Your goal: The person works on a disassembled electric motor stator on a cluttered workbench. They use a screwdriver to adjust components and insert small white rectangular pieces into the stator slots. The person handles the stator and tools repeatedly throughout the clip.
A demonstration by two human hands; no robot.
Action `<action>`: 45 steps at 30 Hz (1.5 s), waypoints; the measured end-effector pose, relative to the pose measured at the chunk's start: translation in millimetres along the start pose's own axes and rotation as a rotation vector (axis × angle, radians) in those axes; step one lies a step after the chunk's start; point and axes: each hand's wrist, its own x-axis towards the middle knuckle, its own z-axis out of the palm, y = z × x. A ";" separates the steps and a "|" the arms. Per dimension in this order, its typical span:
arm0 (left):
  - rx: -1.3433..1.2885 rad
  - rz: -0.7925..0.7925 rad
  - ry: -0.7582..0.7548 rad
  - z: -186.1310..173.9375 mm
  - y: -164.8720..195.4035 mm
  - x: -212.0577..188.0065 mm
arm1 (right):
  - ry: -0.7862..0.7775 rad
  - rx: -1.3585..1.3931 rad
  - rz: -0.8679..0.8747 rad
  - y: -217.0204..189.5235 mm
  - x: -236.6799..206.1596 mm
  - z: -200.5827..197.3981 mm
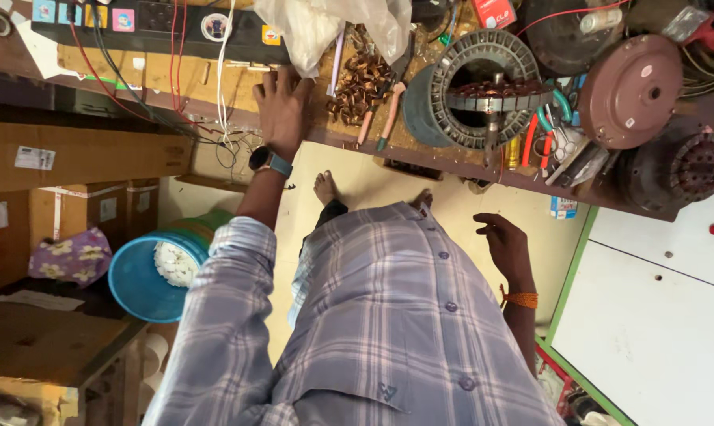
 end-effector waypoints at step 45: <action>-1.138 -0.394 0.270 -91.1 42.4 14.9 | 0.605 0.033 0.016 25.5 48.2 -83.1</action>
